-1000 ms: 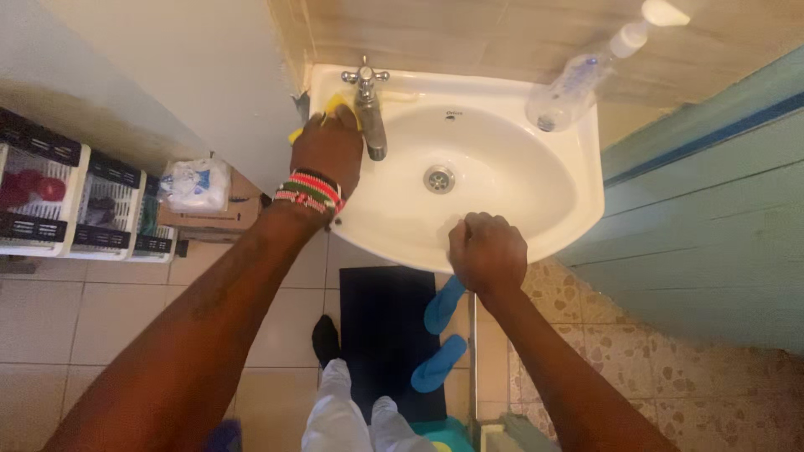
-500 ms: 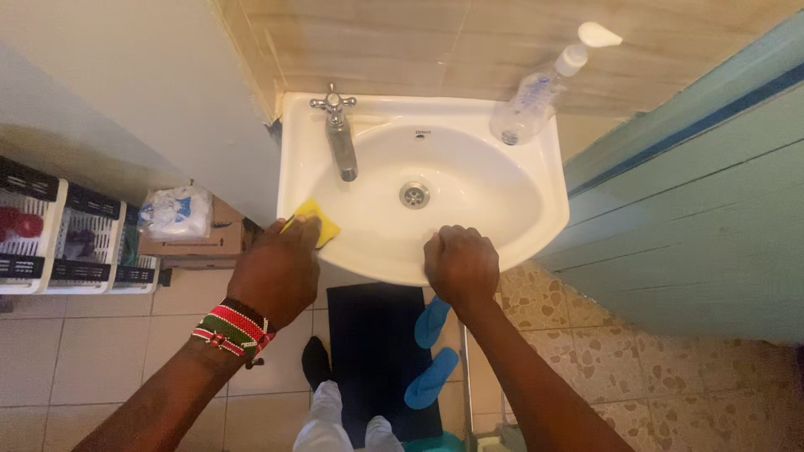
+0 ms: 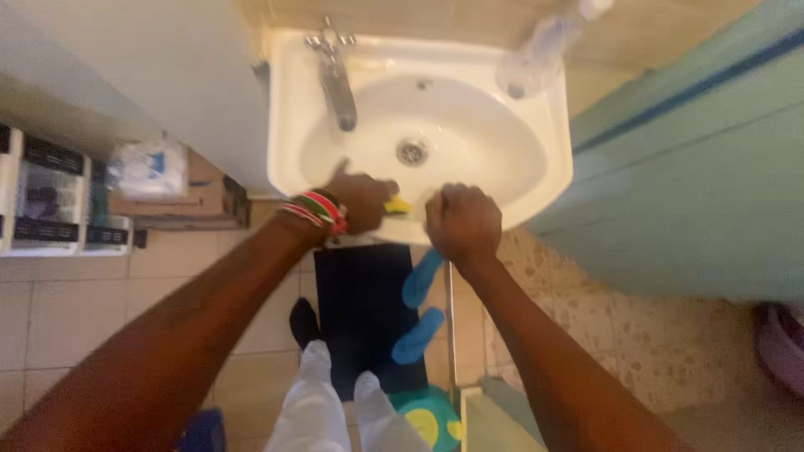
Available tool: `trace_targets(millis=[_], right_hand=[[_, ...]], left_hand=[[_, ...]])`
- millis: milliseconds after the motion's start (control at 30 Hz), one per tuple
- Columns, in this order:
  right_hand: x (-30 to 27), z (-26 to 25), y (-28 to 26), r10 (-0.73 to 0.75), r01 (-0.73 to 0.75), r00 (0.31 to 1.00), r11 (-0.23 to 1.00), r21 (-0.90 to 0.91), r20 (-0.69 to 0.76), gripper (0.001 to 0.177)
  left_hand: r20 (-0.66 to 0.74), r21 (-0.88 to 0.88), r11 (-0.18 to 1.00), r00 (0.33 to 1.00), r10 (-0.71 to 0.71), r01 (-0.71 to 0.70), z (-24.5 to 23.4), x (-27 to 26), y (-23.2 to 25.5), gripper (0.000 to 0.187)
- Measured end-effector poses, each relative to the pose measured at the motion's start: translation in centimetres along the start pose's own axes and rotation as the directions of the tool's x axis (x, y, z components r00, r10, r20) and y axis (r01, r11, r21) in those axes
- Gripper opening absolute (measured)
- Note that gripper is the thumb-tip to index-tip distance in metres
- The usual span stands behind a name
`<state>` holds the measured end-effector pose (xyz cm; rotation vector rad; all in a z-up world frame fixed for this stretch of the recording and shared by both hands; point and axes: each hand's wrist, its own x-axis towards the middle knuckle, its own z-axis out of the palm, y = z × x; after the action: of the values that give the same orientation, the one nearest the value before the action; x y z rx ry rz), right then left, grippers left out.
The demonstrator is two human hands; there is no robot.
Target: The person scrubs the inside of a white bathroom sink using a yellow sponge. They wipe the basin, the drain area, and the faucet, then rinse the sponge under running water. The person also moves a soap dispenser to clean underneath it before placing it back.
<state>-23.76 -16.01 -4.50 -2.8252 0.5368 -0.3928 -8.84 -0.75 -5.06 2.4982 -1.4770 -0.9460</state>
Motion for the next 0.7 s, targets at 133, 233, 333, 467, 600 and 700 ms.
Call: trace_targets(millis=[133,233,333,467,600,700], right_hand=[[0.5,0.0,-0.3,0.109,-0.113,0.985,0.993,0.019,0.133,0.025],[1.3,1.8,-0.9,0.080,-0.109,0.992,0.929,0.354,0.098,0.020],[2.8,6.4,-3.1,-0.199,0.062,0.968,0.784,0.617,0.155,0.021],[4.2,9.9,-7.4,-0.522,0.453,0.799,0.849,0.272,0.298,0.018],[4.8,11.2,-7.3,-0.144,0.186,0.983,0.762,0.620,-0.118,0.029],[7.9,12.6,-4.5,-0.110,0.102,0.994,0.888,0.449,-0.009,0.032]], left_hand=[[-0.572,0.165,0.968,0.781,0.251,-0.191,1.2,-4.5,-3.8,0.042],[-0.642,0.070,0.997,0.766,0.036,0.012,1.7,-9.2,-5.1,0.031],[-0.656,-0.002,1.000,0.755,0.011,-0.017,2.0,-11.3,-4.3,0.042],[-0.694,-0.081,0.997,0.717,-0.056,-0.001,1.0,-11.1,-3.8,0.072],[-0.581,-0.101,0.979,0.788,-0.204,0.179,-0.4,-8.8,-3.1,0.107],[-0.372,-0.187,0.951,0.878,-0.302,0.248,-1.7,-7.8,-2.9,0.129]])
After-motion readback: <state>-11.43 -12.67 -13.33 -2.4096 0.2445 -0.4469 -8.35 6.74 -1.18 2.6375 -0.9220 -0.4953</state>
